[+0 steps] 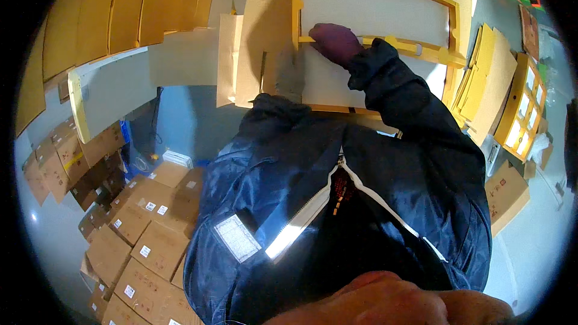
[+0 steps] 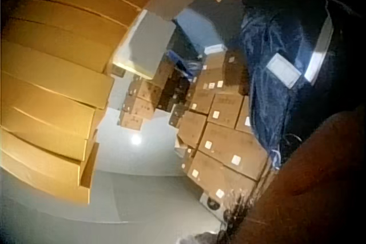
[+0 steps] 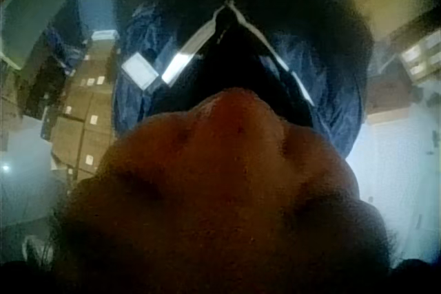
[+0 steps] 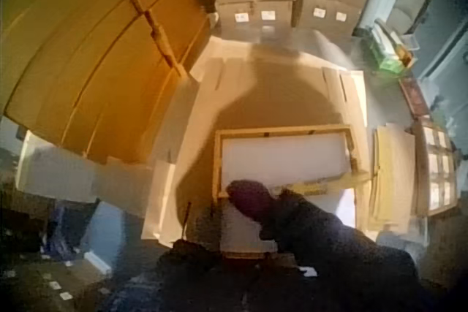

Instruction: The person assembles a cardboard box by folding its flaps and inserting yellow plastic dividers. They place a white foam sheet inside the box and secure the dividers to create compartments. The person repeats the process with another box, folding and inserting components.

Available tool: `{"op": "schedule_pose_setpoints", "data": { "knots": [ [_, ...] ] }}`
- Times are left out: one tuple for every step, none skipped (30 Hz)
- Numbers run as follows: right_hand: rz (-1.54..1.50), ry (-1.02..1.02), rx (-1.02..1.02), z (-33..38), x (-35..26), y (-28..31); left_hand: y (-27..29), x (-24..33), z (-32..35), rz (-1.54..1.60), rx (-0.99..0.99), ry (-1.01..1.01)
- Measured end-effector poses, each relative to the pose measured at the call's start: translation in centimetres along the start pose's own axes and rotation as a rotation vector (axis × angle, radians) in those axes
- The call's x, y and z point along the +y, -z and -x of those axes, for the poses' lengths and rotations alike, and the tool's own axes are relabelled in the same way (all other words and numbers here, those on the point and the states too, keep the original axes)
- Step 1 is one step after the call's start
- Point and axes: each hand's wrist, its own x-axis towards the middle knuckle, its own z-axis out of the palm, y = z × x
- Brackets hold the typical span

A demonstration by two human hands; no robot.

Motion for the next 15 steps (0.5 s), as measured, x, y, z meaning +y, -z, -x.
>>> {"op": "schedule_pose_setpoints", "data": {
  "knots": [
    [-0.039,-0.029,0.004,0.0,-0.1,-0.1,0.0,0.0,-0.1,-0.039,0.025,-0.009],
    [-0.044,-0.043,0.017,0.0,-0.2,-0.2,0.0,0.0,-0.1,-0.041,0.066,-0.040],
    [-0.047,-0.070,0.009,0.0,-0.3,-0.2,0.2,-0.1,-0.3,-0.050,0.094,-0.046],
    [-0.048,-0.129,-0.056,-0.2,-0.5,-0.3,0.1,-0.1,-0.3,-0.062,0.073,-0.052],
    [0.023,-0.042,-0.007,-0.4,-0.6,-0.3,0.6,-0.3,-0.5,-0.103,-0.183,0.088],
    [0.102,0.014,0.011,-0.6,-0.7,-0.4,0.5,-0.2,-0.7,-0.038,-0.164,0.082],
    [0.191,0.075,0.090,-1.0,-0.8,-0.4,0.8,-0.3,-0.8,0.029,-0.115,0.041],
    [0.220,0.071,0.110,-1.2,-1.1,-0.4,0.7,0.0,-1.0,0.095,-0.055,-0.003],
    [0.124,0.004,0.064,-1.3,-1.3,-0.1,1.0,0.4,-1.2,0.027,-0.066,-0.018],
    [0.051,-0.072,-0.053,-1.2,-1.6,0.3,1.0,1.1,-1.5,-0.035,-0.062,-0.007],
    [0.056,-0.004,0.091,-0.8,-1.8,1.1,1.2,2.0,-1.5,-0.030,-0.035,-0.039],
    [0.063,0.044,0.170,0.0,-2.1,2.2,1.4,3.2,-1.8,-0.178,0.079,-0.150],
    [0.023,0.037,0.250,1.4,-2.0,3.7,1.4,4.8,-2.0,-0.103,0.151,-0.233],
    [-0.014,0.021,0.287,3.1,-1.9,5.4,1.8,6.4,-2.5,-0.048,0.183,-0.253],
    [-0.058,0.050,0.392,5.1,-1.5,7.6,1.9,8.6,-2.9,-0.059,0.169,-0.340]
  ]
}}
